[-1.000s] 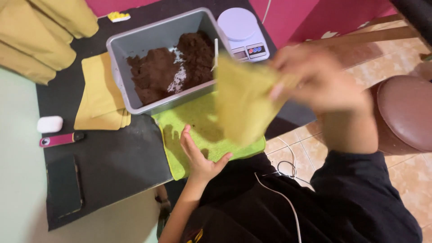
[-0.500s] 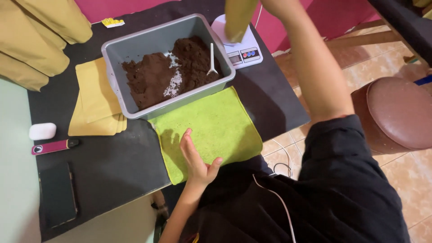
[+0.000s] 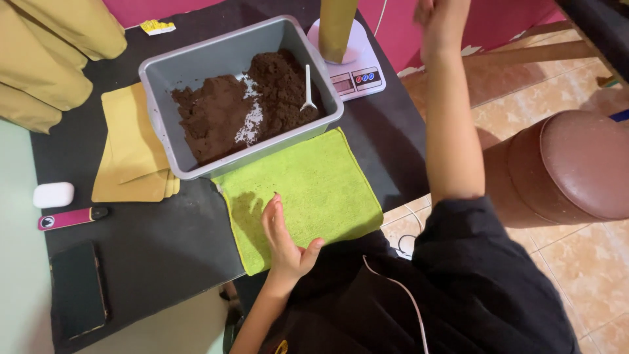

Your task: Scooping ground coffee into packaging bags, weighing them on a scale, and leveling the contents.

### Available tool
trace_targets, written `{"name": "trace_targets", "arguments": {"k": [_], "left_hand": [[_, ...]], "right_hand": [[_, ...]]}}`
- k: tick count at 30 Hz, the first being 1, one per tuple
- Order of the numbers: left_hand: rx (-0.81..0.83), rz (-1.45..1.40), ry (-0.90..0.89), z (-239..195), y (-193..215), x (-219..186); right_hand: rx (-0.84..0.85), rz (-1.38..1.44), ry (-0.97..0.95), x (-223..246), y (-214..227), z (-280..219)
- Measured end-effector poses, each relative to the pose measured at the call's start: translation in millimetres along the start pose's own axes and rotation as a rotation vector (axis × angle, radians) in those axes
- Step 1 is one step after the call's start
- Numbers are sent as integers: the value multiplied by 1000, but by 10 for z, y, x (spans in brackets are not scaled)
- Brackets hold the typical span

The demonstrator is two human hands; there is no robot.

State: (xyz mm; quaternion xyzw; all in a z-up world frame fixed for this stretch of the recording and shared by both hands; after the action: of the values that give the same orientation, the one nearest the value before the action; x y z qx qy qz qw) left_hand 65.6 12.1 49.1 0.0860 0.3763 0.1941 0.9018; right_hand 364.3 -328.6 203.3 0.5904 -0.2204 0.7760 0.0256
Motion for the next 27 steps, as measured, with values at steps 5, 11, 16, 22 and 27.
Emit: {"name": "trace_targets", "arguments": {"k": [5, 11, 16, 22, 27], "left_hand": [[173, 112, 97, 111, -73, -77], [439, 310, 89, 205, -311, -126], [413, 298, 5, 236, -315, -219], [485, 327, 258, 118, -276, 156], [353, 520, 302, 335, 214, 524]], "right_hand": [[-322, -779, -209, -2240, 1844, 653], [150, -789, -428, -2760, 1598, 596], [187, -955, -298, -2488, 1336, 520], [224, -607, -433, -2334, 1117, 270], [283, -428, -461, -2371, 985, 213]]}}
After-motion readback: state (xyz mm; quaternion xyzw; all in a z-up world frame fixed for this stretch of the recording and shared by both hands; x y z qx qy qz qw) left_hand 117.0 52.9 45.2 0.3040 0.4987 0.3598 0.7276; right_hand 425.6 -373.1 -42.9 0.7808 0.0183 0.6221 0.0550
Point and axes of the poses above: each hand's wrist, its own z-axis towards the middle knuckle, its own y-axis out of the back of the hand, x = y × z, the point moved 9 cm from there along z, towards the middle knuckle, and after that the axes turned 2 degrees about -y, right-handed, at the moved point
